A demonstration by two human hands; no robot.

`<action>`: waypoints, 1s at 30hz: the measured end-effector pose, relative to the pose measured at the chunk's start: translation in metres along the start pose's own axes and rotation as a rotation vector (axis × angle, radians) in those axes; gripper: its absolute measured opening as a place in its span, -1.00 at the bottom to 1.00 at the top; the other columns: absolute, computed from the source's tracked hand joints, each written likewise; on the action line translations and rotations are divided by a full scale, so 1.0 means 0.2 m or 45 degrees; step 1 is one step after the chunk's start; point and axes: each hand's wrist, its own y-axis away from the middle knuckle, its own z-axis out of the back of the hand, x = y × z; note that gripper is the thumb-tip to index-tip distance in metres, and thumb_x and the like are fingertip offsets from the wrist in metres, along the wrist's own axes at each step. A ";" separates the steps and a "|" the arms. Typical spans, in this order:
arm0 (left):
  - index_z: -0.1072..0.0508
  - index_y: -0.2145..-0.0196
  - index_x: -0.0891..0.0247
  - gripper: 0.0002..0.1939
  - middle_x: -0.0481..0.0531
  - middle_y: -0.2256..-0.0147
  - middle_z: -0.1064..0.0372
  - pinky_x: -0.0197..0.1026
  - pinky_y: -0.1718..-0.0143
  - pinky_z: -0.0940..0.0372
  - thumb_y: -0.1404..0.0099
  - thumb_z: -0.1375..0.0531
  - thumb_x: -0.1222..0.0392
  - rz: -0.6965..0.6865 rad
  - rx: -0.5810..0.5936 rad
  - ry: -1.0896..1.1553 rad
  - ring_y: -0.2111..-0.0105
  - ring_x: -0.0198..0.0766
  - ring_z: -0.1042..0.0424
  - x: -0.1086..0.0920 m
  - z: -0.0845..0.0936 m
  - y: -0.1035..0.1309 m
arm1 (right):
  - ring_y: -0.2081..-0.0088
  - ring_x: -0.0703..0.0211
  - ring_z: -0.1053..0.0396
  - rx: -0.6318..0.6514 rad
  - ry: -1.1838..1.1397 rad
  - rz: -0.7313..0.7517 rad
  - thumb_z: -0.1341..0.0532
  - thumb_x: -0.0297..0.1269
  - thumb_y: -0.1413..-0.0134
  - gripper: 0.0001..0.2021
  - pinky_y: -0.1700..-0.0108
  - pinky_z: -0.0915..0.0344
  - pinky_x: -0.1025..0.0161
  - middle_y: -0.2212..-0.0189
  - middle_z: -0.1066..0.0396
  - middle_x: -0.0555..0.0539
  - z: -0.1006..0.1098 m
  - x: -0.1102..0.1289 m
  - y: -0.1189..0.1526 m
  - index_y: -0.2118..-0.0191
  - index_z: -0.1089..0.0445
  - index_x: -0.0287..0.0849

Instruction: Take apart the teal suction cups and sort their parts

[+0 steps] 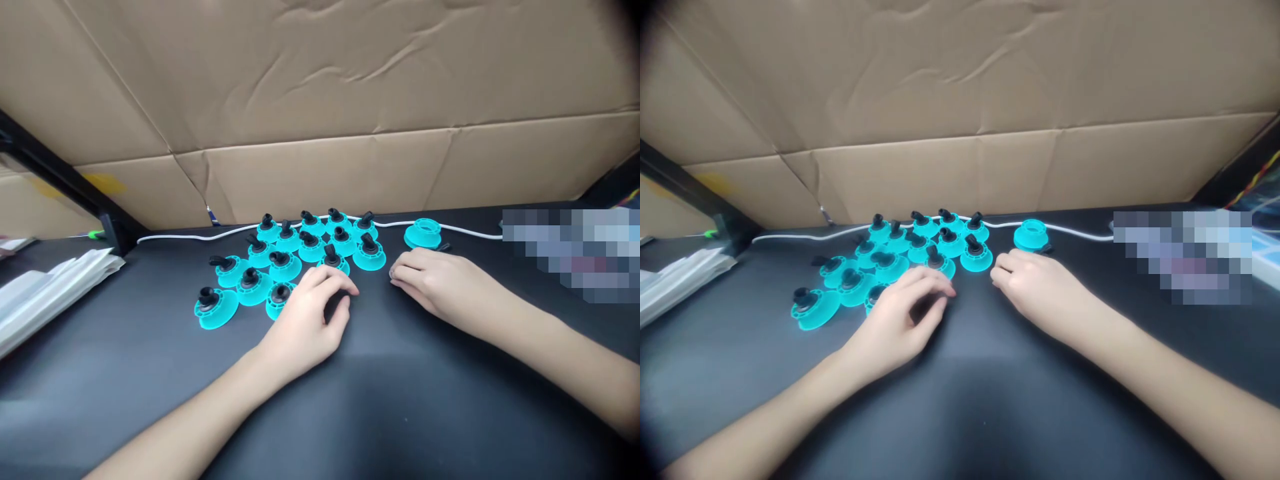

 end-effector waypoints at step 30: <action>-0.57 -0.03 0.21 -0.77 0.22 -0.19 -0.41 0.21 -0.24 -0.37 -0.47 -0.22 0.27 -0.076 -0.048 -0.235 -0.23 0.08 -0.34 -0.01 0.00 0.01 | -0.09 -0.11 -0.47 -0.150 -0.600 -0.077 -0.29 -0.21 -0.38 -0.52 -0.12 -0.50 -0.07 -0.07 -0.50 -0.23 -0.03 0.05 -0.07 -0.35 -0.34 -0.07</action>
